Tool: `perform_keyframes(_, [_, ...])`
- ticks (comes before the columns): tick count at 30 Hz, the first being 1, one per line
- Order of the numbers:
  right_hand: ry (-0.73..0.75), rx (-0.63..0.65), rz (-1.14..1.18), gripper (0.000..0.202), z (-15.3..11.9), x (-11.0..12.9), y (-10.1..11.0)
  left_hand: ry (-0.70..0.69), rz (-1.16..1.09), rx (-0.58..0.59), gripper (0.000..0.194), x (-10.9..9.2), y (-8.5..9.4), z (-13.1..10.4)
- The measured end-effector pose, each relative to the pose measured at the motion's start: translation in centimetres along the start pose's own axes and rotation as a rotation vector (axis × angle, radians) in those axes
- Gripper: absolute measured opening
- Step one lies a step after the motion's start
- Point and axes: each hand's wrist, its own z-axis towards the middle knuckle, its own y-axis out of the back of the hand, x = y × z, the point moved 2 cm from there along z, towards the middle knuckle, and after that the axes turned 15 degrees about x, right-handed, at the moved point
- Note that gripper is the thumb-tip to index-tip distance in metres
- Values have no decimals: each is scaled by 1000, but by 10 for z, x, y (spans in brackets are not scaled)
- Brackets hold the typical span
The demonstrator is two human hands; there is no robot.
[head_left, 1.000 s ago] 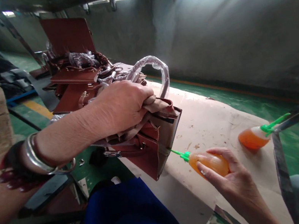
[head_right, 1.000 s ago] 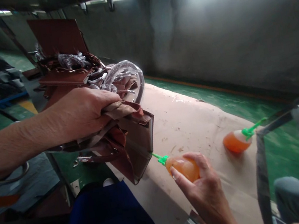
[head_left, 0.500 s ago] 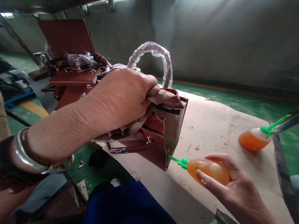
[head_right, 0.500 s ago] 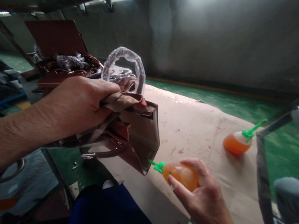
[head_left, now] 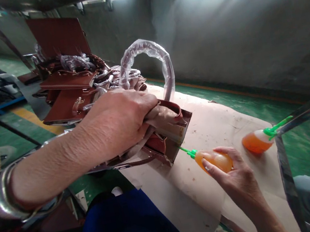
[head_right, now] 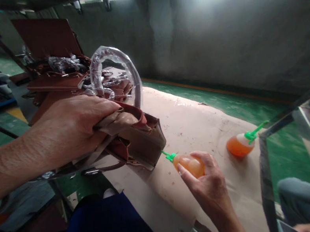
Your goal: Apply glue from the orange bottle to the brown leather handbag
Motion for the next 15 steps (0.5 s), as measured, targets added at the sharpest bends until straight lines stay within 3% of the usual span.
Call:
perform_keyframes(8, [-39, 205, 53, 46, -6, -5, -6, -2, -24, -5, 30, 4, -6, -5])
perform_keyframes(13, [-31, 63, 67, 51, 2, -8, 2, -72, -20, -118, 32, 6, -7, -7])
perform_keyframes(15, [-20, 73, 32, 49, 2, -10, 2, -79, -3, -145, 31, 6, -9, -9])
